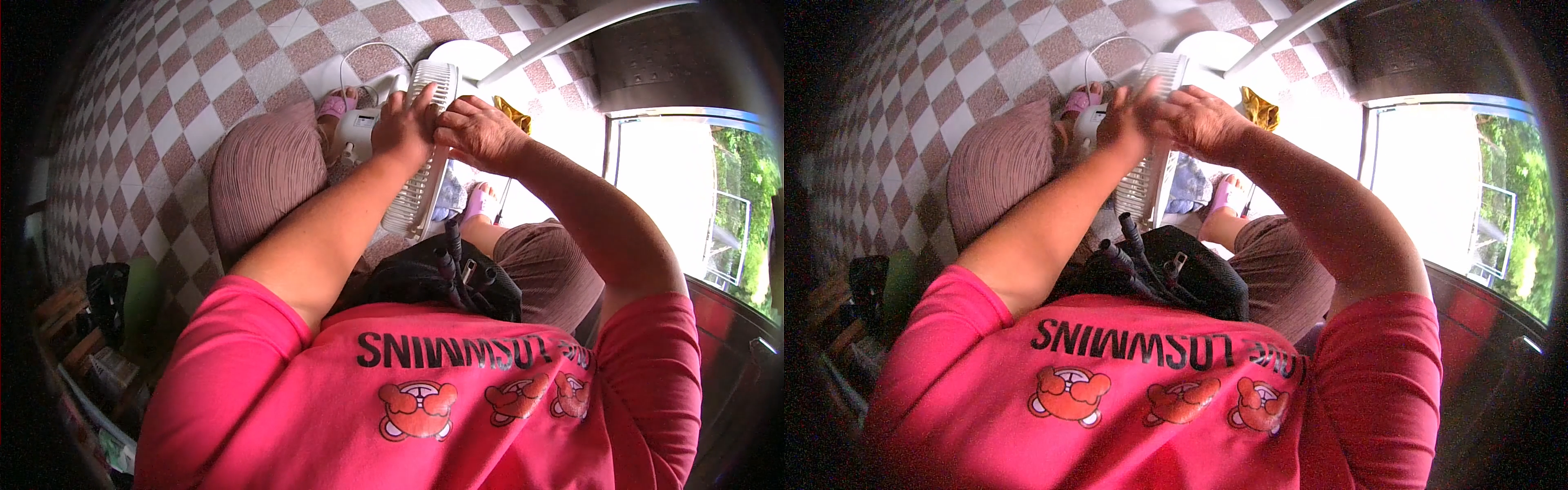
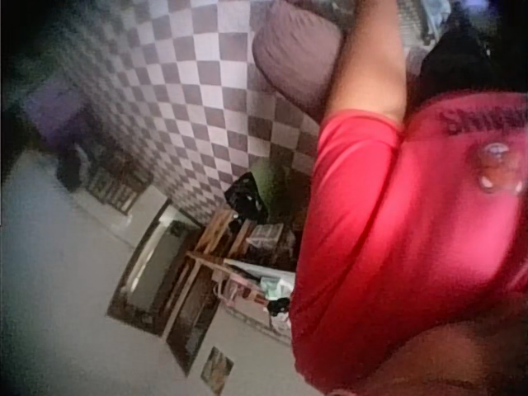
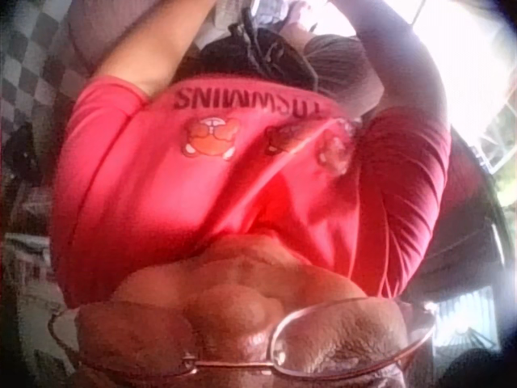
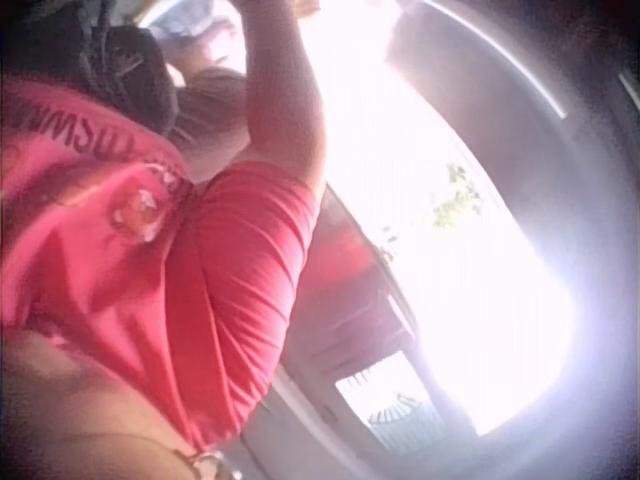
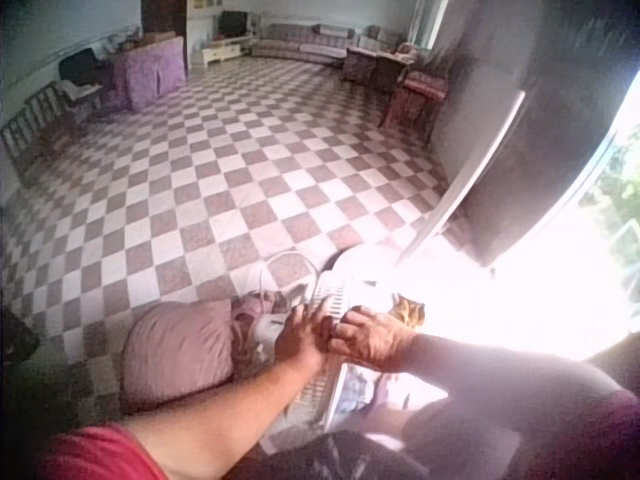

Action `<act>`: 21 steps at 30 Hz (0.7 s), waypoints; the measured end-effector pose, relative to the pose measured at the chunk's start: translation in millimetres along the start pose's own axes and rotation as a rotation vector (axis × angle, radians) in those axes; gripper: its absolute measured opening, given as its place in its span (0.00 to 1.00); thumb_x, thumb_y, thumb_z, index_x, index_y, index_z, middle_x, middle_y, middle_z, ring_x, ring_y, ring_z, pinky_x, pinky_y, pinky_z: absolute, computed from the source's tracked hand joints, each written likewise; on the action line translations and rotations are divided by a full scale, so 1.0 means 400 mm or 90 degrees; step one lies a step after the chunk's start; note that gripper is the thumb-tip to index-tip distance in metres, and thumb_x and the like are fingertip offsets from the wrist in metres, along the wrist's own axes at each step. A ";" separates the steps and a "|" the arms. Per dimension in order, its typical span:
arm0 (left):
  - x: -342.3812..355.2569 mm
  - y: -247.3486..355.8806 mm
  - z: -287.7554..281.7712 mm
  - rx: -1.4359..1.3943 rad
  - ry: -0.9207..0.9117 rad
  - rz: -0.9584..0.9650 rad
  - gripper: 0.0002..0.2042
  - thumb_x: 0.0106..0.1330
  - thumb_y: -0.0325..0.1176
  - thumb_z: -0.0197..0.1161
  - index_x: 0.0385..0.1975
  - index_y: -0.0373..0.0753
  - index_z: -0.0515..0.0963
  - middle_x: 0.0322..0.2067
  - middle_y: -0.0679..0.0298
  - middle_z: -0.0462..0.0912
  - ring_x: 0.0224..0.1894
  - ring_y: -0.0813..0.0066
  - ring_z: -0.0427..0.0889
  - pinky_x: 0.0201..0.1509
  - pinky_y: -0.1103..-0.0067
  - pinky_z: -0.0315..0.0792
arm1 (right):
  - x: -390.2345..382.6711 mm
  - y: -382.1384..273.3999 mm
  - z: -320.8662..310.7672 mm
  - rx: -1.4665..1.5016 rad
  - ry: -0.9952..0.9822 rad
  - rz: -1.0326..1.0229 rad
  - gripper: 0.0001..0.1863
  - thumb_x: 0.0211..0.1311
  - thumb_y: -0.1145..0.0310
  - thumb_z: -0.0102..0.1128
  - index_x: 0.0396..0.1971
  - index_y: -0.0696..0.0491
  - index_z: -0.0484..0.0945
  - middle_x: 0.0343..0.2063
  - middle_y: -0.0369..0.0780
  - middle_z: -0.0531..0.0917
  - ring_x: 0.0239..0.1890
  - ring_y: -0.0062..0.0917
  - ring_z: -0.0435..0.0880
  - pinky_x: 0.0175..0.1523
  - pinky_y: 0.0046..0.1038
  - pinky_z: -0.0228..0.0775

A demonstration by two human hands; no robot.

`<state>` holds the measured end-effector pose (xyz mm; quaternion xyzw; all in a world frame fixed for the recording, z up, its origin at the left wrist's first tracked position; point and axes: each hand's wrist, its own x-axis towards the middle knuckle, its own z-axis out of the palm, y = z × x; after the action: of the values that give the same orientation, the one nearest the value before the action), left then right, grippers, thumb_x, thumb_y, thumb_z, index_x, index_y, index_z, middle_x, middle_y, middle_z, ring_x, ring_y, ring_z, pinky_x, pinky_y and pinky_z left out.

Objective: The person unscrews a screw from a fan grille using a screwdriver, removes the grille, and luego attempts to reattach the grille to the fan motor housing by hand.

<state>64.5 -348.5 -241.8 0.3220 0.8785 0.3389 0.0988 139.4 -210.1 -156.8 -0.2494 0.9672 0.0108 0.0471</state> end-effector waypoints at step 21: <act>0.019 0.004 0.000 0.045 -0.054 0.010 0.29 0.59 0.44 0.56 0.63 0.64 0.59 0.49 0.55 0.68 0.52 0.56 0.73 0.53 0.66 0.71 | 0.007 0.024 0.024 0.156 0.041 -0.033 0.33 0.35 0.74 0.70 0.49 0.49 0.73 0.52 0.40 0.74 0.56 0.36 0.71 0.60 0.38 0.66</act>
<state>59.4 -342.7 -240.6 0.3458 0.8825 0.2946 0.1217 133.3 -202.8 -166.8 -0.2672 0.9554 -0.1167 0.0462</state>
